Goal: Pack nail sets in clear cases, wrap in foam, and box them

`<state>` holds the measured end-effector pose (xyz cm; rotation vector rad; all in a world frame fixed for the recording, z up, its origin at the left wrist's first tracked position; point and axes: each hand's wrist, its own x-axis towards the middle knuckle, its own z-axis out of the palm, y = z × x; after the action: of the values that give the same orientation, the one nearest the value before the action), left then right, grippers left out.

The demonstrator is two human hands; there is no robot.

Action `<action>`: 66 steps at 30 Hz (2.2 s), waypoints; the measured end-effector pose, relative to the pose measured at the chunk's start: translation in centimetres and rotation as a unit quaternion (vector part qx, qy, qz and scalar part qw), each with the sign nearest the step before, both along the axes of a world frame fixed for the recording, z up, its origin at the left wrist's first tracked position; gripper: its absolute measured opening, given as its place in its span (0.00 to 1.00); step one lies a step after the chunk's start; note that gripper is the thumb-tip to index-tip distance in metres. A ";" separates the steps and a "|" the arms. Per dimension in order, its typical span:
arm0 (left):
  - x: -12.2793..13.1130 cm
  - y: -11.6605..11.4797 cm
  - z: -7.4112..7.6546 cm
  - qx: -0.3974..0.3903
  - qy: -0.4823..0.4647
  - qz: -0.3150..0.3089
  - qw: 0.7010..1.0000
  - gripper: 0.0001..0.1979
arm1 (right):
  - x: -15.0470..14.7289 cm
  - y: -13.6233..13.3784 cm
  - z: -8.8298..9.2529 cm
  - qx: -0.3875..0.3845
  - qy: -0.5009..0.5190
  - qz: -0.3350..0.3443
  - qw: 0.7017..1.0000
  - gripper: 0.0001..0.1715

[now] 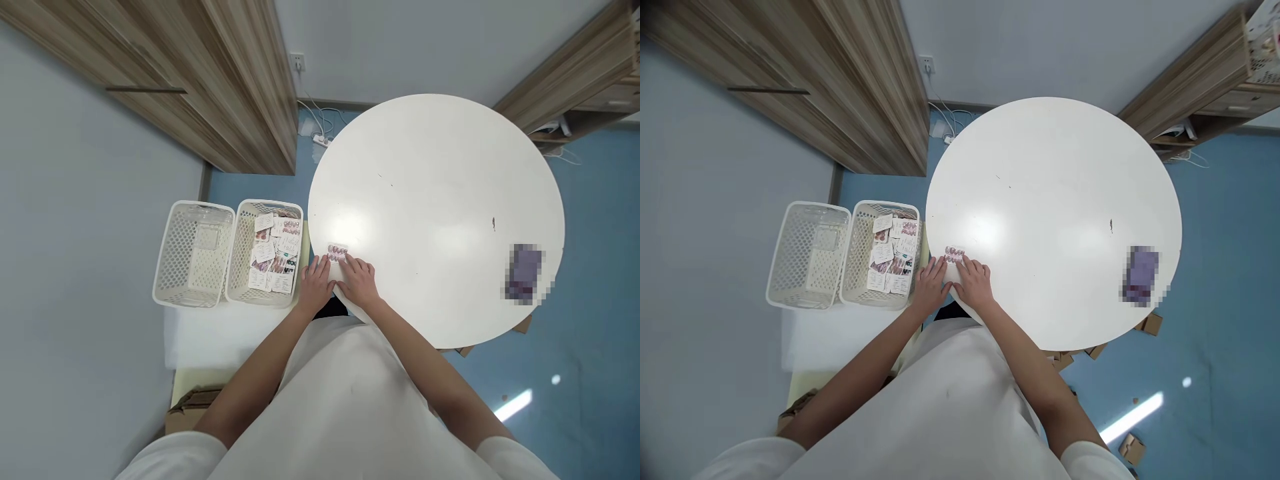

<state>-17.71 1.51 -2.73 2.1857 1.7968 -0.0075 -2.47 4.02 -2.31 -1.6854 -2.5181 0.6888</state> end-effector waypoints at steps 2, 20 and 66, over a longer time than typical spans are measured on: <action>0.0 -0.1 -0.1 -0.004 0.008 0.002 1.000 0.26 | -0.1 -0.1 -0.2 0.000 0.003 -0.003 1.000 0.30; 3.9 -6.9 2.1 0.015 -0.006 0.116 0.993 0.27 | 6.6 -4.4 1.5 -0.012 0.054 0.030 0.998 0.32; -9.9 -12.8 7.8 0.034 -0.179 0.257 0.949 0.19 | -8.4 -1.5 7.2 -0.079 0.062 0.334 0.937 0.23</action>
<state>-27.56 -11.26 5.06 1.5624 2.0959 0.5369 -10.85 2.56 4.88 -0.7306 -2.9943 1.0084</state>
